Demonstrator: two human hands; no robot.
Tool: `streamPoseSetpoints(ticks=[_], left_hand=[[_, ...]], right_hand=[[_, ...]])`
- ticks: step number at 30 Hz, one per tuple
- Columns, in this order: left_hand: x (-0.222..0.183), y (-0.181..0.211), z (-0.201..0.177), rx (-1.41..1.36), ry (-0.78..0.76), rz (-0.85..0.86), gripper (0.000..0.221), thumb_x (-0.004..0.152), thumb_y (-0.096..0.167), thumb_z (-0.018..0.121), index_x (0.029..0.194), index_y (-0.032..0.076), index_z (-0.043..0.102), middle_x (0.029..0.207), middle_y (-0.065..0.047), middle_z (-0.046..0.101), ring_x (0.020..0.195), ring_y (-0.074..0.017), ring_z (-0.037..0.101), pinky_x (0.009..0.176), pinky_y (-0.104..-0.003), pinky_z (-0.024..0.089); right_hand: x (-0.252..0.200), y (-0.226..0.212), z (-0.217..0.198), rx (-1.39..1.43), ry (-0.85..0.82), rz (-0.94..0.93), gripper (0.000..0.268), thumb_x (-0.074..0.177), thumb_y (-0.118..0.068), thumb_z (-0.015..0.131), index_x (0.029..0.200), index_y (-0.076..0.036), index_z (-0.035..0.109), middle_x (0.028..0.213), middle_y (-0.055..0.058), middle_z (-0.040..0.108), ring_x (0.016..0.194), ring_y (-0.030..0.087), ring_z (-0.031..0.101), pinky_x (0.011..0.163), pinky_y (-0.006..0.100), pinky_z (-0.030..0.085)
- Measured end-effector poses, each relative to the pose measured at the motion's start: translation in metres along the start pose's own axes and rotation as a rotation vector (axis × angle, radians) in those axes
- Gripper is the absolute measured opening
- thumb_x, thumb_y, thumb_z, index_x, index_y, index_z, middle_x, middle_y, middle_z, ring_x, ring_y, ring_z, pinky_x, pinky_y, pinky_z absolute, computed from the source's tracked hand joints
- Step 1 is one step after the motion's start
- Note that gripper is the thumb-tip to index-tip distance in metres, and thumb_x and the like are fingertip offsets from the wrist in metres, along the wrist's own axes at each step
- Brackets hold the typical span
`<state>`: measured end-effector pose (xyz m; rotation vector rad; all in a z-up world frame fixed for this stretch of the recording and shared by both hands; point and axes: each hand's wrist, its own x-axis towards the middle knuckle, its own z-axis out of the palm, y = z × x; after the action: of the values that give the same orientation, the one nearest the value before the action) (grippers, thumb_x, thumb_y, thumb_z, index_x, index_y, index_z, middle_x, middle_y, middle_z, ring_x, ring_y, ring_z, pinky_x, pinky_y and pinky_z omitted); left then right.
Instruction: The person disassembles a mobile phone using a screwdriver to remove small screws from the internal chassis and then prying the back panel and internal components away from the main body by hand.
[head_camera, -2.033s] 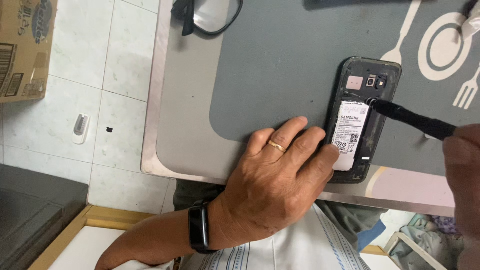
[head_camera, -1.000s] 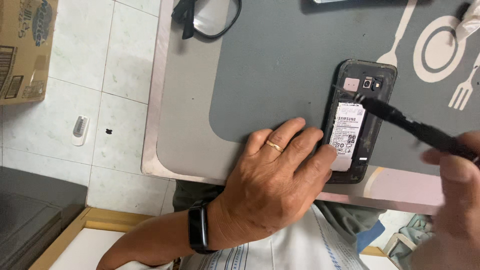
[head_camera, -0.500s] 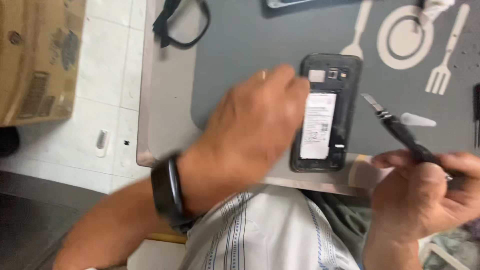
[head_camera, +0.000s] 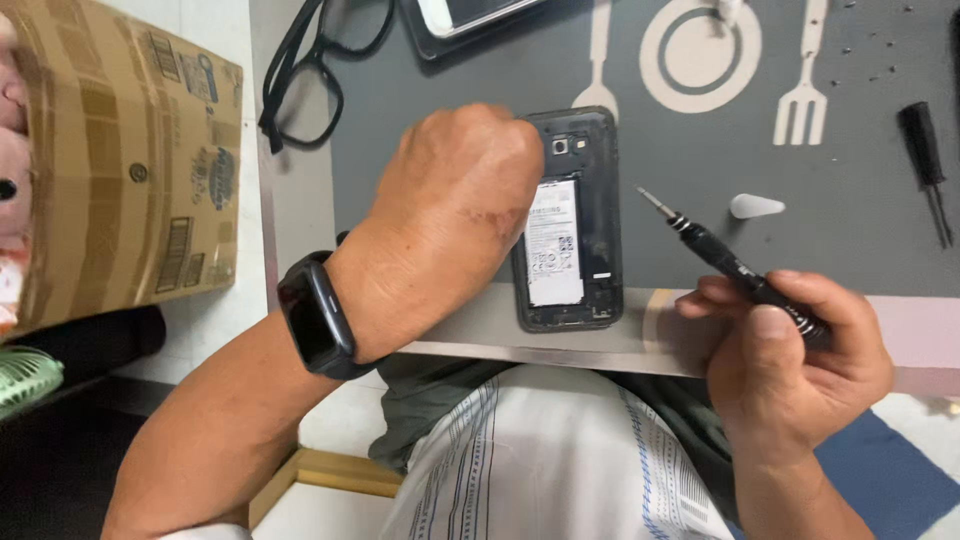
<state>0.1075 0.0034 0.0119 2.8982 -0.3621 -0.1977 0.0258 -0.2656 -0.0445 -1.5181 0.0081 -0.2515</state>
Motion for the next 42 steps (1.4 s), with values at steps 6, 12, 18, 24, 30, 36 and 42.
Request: streamPoseSetpoints(ticks=[6,12,18,24,30,36,42], left_hand=[[0.005,0.002,-0.011,0.06,-0.22,0.0,0.005,0.067,0.001,0.056,0.065,0.005,0.053,0.072,-0.017,0.061,0.062,-0.0505,0.061,0.051,-0.056,0.045],[-0.008,-0.01,-0.013,-0.124,-0.049,0.146,0.022,0.086,0.0,0.058,0.07,0.008,0.045,0.067,-0.013,0.052,0.054,-0.0396,0.048,0.049,-0.051,0.036],[-0.014,-0.018,0.005,0.023,0.091,0.109,0.036,0.099,0.003,0.063,0.068,0.011,0.047,0.064,-0.002,0.046,0.049,-0.0225,0.042,0.044,-0.038,0.04],[-0.004,-0.033,0.013,-0.05,0.12,0.019,0.004,0.083,0.011,0.062,0.078,0.011,0.061,0.07,-0.007,0.064,0.062,-0.0335,0.06,0.057,-0.047,0.043],[0.01,0.003,-0.04,-0.29,0.293,0.167,0.019,0.095,-0.013,0.058,0.087,0.001,0.069,0.079,-0.008,0.069,0.067,-0.0143,0.062,0.058,-0.025,0.053],[0.073,0.041,-0.007,-0.386,0.299,0.49,0.018,0.079,-0.007,0.061,0.093,0.001,0.07,0.082,-0.011,0.061,0.071,-0.0297,0.056,0.064,-0.042,0.041],[0.124,0.062,0.052,-0.169,0.157,0.444,0.023,0.07,-0.017,0.047,0.062,0.004,0.041,0.069,-0.009,0.039,0.053,-0.0336,0.04,0.042,-0.048,0.028]], right_hand=[[-0.001,-0.015,0.006,-0.106,-0.049,0.002,0.029,0.106,-0.023,0.059,0.121,0.0,0.051,0.096,0.024,0.068,0.075,0.036,0.074,0.075,0.046,0.068],[-0.003,-0.017,0.001,0.034,-0.02,0.03,0.029,0.103,-0.025,0.061,0.119,0.0,0.055,0.095,0.022,0.072,0.075,0.033,0.077,0.078,0.043,0.07],[0.023,-0.017,-0.03,-0.315,0.209,-0.234,0.013,0.11,-0.017,0.053,0.114,-0.005,0.054,0.086,0.017,0.065,0.074,0.033,0.075,0.068,0.032,0.051],[0.075,-0.017,-0.059,-0.363,0.187,-0.25,0.011,0.119,0.008,0.055,0.128,0.011,0.052,0.105,0.036,0.062,0.092,0.044,0.075,0.08,0.047,0.068],[0.101,-0.015,-0.066,-0.651,0.049,-0.297,0.012,0.115,0.017,0.076,0.123,0.015,0.069,0.102,0.025,0.072,0.093,0.032,0.078,0.082,0.033,0.059],[0.104,-0.012,-0.064,-0.618,0.036,-0.305,0.009,0.124,0.005,0.069,0.12,0.012,0.064,0.097,0.023,0.072,0.089,0.028,0.075,0.082,0.034,0.059],[0.106,-0.013,-0.065,-0.603,0.082,-0.267,0.011,0.122,0.003,0.065,0.113,0.009,0.065,0.099,0.019,0.07,0.09,0.029,0.077,0.081,0.034,0.062]])
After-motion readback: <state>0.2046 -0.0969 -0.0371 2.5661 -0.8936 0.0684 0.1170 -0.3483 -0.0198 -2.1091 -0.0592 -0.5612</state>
